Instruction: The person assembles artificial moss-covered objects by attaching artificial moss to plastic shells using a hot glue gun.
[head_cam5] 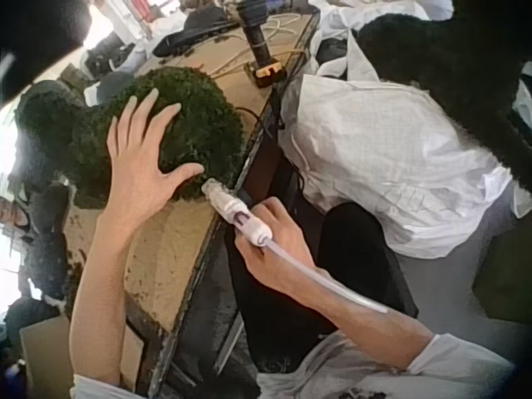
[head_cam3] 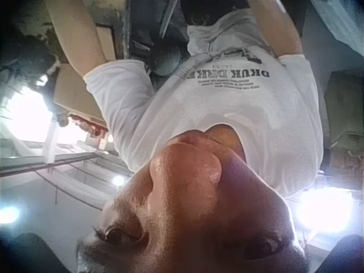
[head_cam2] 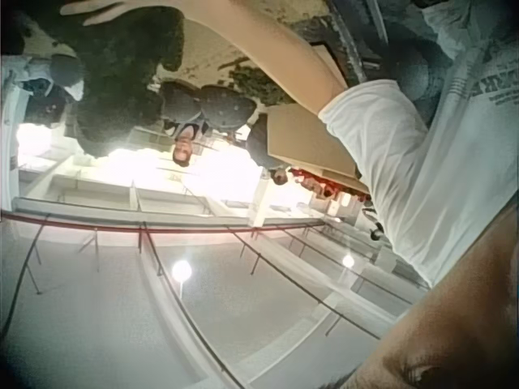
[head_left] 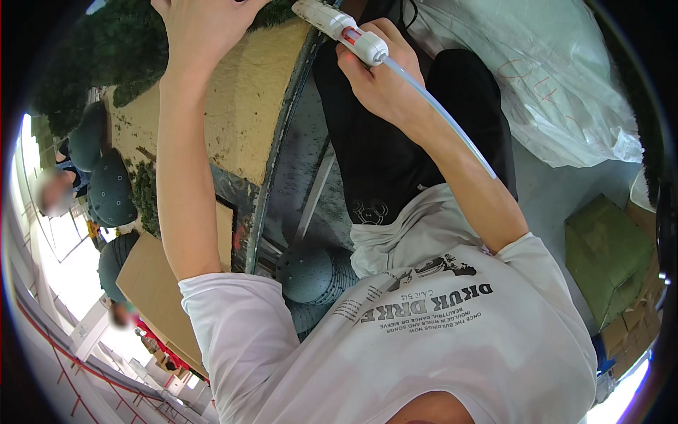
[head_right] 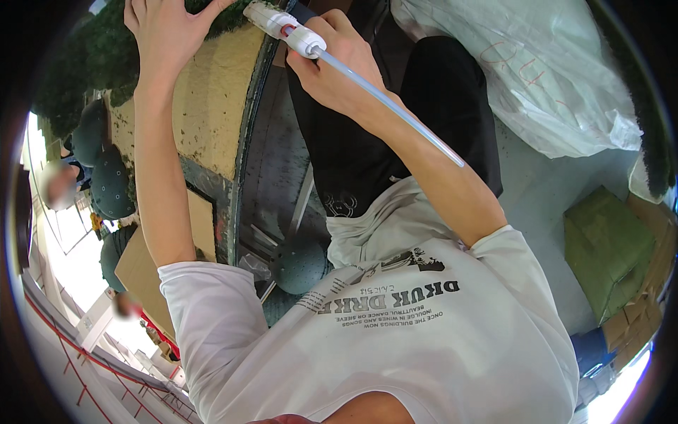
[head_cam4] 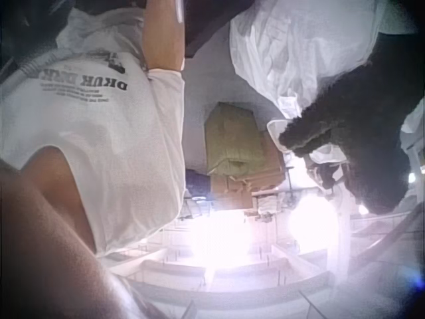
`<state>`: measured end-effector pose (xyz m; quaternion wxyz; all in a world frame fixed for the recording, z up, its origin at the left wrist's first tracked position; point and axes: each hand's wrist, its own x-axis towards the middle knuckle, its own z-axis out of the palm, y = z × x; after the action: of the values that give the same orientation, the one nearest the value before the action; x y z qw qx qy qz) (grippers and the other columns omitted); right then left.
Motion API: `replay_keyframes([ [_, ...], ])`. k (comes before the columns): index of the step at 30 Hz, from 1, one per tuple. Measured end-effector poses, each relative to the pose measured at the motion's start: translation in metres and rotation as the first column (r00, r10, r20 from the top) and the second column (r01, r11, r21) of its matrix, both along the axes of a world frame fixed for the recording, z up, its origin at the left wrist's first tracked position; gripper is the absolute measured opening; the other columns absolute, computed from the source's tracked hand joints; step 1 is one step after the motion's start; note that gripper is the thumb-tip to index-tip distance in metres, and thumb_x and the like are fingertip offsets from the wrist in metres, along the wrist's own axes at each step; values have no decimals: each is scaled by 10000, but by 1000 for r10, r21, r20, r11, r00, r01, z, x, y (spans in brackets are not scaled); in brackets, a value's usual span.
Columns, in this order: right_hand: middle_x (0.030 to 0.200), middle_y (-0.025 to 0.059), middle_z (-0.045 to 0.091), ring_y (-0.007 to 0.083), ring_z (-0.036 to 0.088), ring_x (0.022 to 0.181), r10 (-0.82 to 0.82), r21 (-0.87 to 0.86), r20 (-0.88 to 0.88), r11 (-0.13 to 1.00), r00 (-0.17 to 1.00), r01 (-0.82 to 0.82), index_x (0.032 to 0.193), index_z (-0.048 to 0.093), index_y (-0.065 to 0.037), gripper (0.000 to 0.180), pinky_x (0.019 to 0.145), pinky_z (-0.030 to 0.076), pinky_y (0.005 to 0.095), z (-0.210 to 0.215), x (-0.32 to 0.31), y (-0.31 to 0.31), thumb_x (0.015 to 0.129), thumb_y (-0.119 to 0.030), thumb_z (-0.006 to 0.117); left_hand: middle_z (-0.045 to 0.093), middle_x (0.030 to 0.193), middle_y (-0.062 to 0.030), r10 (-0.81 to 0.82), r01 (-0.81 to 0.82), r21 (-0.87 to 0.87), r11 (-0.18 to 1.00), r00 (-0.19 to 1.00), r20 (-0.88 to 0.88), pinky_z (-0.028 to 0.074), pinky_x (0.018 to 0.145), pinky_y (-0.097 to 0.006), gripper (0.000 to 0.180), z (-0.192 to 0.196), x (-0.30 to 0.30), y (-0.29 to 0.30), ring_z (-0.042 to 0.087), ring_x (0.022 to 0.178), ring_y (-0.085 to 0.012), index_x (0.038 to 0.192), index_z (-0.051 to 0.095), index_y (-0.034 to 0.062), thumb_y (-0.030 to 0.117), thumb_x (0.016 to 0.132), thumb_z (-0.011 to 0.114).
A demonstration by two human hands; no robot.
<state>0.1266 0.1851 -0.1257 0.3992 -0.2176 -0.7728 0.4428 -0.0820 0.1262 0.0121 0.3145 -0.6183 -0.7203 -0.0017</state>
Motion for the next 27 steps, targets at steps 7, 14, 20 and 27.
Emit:
replay_keyframes([
  [7,1030,231,658,423,691,889,0,13,34,1000,999,0,944,661,1,192,761,588,483,-1,-1,-1,867,-161,732,343,1641,-136,2,-3,19,1000,999,44,156,1244,-620,842,-3,3,2,232,1541,-405,1497,492,159,460,796,848],
  [14,972,228,641,426,683,845,-8,12,47,1000,999,7,903,641,17,211,725,585,487,3,-2,-3,858,-162,743,346,1640,-135,22,-22,3,1000,999,33,160,1246,-617,834,1,3,2,234,1541,-402,1489,500,161,433,788,859],
  [20,946,224,628,422,675,815,-4,50,28,999,1000,3,890,635,23,209,700,583,484,2,-1,-2,852,-151,746,345,1640,-134,41,-41,-6,999,999,6,161,1248,-618,825,0,3,1,238,1538,-401,1481,505,161,415,784,868],
  [27,949,232,629,431,676,811,3,105,39,994,999,-7,910,637,24,212,696,589,493,-2,-2,-2,853,-150,743,344,1639,-134,33,-33,1,999,999,34,163,1252,-612,831,-1,3,-1,239,1539,-398,1481,503,163,398,778,878],
])
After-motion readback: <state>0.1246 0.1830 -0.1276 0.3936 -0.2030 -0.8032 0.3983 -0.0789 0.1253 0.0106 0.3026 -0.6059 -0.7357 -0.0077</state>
